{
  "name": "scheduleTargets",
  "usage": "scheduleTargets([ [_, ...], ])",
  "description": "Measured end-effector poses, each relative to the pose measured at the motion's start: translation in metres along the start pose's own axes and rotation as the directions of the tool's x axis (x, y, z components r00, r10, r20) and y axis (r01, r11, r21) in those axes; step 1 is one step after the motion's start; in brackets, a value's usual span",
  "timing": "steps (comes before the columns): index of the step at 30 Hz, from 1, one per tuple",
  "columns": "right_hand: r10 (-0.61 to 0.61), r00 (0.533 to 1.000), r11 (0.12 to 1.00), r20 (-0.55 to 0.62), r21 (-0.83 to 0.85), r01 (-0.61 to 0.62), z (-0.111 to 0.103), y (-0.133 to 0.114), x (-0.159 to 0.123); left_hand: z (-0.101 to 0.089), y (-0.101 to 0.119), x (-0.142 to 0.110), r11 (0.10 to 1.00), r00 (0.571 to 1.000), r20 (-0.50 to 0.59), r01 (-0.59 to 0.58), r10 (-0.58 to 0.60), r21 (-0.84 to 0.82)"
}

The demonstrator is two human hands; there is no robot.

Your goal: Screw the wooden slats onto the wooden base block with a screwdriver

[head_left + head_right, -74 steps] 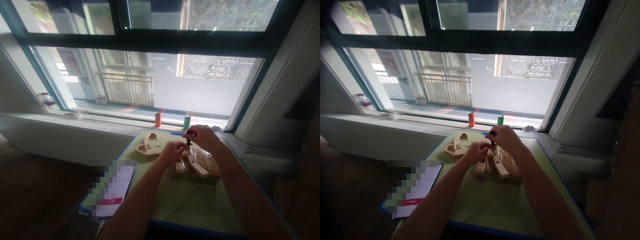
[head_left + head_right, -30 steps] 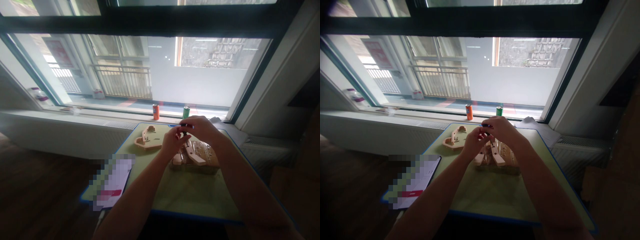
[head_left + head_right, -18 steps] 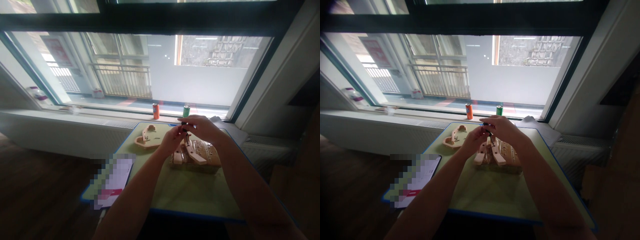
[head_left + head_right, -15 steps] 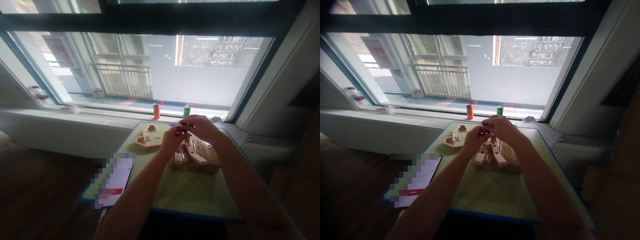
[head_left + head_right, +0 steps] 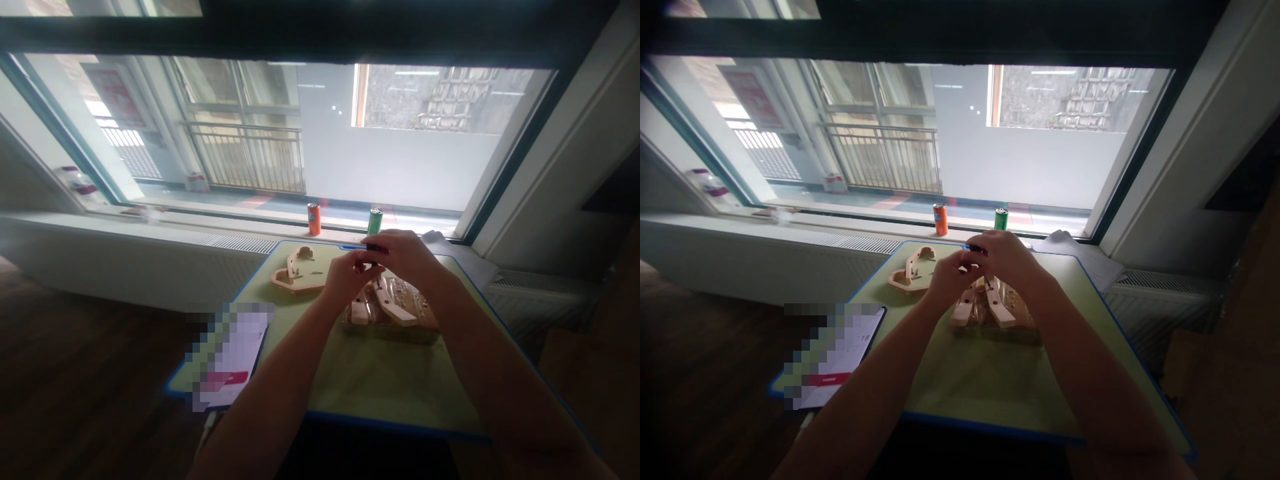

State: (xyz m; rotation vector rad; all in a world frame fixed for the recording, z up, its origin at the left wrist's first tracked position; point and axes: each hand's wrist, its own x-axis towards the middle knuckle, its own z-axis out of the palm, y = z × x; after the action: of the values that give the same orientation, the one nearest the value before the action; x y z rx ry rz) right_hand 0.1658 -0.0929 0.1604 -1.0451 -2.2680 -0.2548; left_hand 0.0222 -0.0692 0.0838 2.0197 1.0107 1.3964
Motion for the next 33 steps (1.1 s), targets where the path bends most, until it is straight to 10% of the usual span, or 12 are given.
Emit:
scheduleTargets([
  [10, 0.017, 0.999, 0.991, 0.041, 0.135, -0.022, -0.003, -0.003, -0.003, 0.002, -0.009, 0.003, 0.928, 0.964, 0.260, 0.050, 0.051, -0.369],
  [18, 0.034, 0.999, 0.997, 0.006, -0.066, -0.034, 0.007, -0.005, 0.003, 0.001, -0.002, 0.000, 0.998, 0.998, 0.011, 0.067, -0.067, -0.002],
  [33, 0.050, 0.997, 0.993, 0.058, 0.105, -0.056, 0.015, 0.007, -0.002, 0.007, -0.002, -0.002, 0.994, 0.978, 0.205, 0.055, -0.036, -0.090],
])
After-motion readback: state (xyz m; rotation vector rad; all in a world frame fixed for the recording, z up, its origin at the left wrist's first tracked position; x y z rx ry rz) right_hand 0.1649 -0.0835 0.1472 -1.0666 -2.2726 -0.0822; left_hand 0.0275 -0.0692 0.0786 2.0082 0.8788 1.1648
